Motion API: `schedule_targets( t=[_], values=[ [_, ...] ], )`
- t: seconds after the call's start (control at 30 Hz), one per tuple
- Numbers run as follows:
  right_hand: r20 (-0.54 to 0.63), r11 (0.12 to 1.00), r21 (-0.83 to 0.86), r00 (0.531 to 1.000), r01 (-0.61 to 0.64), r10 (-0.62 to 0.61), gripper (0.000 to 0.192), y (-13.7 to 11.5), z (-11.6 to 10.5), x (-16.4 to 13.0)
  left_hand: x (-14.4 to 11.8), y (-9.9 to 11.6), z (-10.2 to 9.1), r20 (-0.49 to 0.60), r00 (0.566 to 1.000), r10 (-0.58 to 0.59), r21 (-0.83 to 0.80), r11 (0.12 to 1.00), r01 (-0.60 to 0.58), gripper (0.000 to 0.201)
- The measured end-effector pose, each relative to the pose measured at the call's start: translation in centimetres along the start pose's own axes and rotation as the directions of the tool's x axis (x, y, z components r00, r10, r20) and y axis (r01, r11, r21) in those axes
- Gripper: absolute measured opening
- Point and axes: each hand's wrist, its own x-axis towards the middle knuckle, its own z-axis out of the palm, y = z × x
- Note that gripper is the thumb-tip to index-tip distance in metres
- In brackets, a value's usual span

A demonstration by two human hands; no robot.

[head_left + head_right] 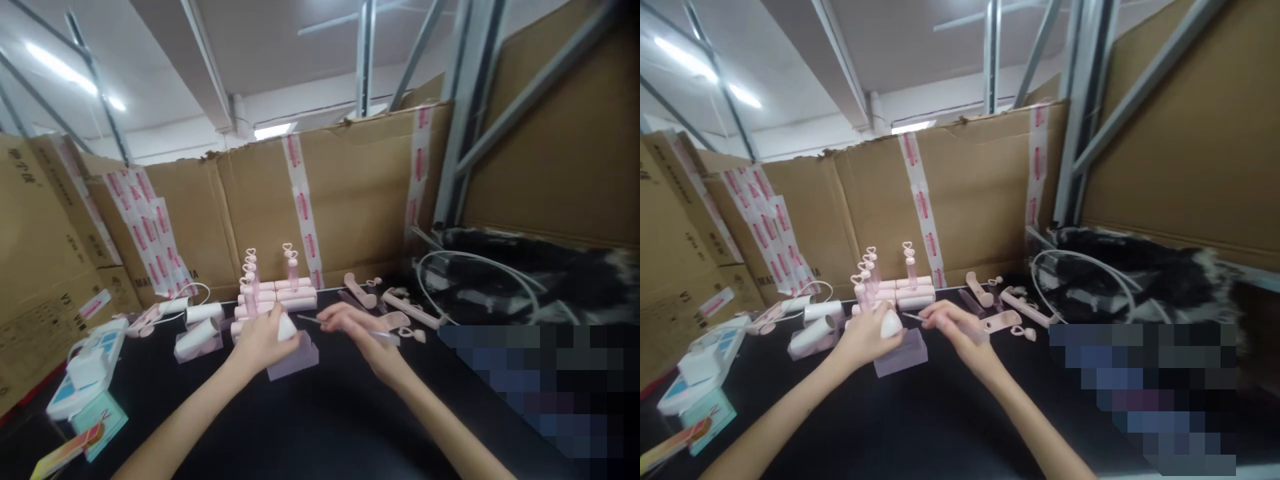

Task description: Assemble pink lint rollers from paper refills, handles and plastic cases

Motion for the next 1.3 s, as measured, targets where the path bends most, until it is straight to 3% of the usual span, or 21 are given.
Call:
schedule_targets(
  t=[0.07, 0.2, 0.53, 0.7, 0.87, 1.03, 1.13, 1.23, 1.3],
  values=[
    [0.112, 0.995, 0.095, 0.993, 0.022, -0.033, 0.031, -0.7, 1.5, -0.7, -1.2, -0.8, -0.1, 0.027, 1.000, 0.009, 0.064, 0.998, -0.011, 0.031],
    [0.193, 0.997, 0.067, 0.980, 0.034, -0.046, 0.026, -1.0, 2.8, -1.6, -2.7, -1.7, 0.1, 0.093, 0.995, -0.023, 0.172, 0.985, 0.006, 0.031],
    [0.197, 0.981, 0.132, 0.974, -0.140, 0.112, 0.028, -1.3, 3.1, -1.7, -3.6, -1.8, 0.6, 0.090, 0.996, 0.003, 0.295, 0.955, -0.029, 0.032],
    [0.201, 0.968, 0.196, 0.973, -0.156, 0.116, 0.027, -1.0, 3.1, -2.3, -3.8, -1.6, 0.7, 0.090, 0.996, -0.002, 0.333, 0.942, -0.028, 0.030],
    [0.203, 0.976, 0.140, 0.970, -0.165, 0.135, 0.028, -1.3, 3.2, -2.3, -3.8, -1.6, 0.9, 0.101, 0.995, 0.004, 0.346, 0.938, -0.039, 0.033],
    [0.145, 0.989, 0.035, 0.980, -0.143, 0.136, 0.029, -1.2, 3.3, -2.3, -4.0, -1.9, 1.0, 0.093, 0.995, -0.018, 0.358, 0.933, -0.017, 0.029],
    [0.067, 0.971, 0.073, 0.973, -0.226, 0.222, 0.024, -0.7, 2.9, -1.8, -3.5, -2.2, 0.3, 0.053, 0.997, -0.053, 0.334, 0.942, 0.033, 0.039],
    [-0.058, 0.919, 0.230, 0.939, -0.319, 0.340, 0.021, -1.0, 2.1, -0.1, -2.2, -1.9, -0.6, -0.014, 0.998, -0.058, 0.172, 0.983, 0.060, 0.040],
    [-0.146, 0.912, 0.309, 0.935, -0.268, 0.324, 0.028, -1.9, 1.6, 1.9, -1.0, -1.2, -0.9, -0.054, 0.998, -0.038, -0.024, 0.999, 0.036, 0.033]
  ],
)
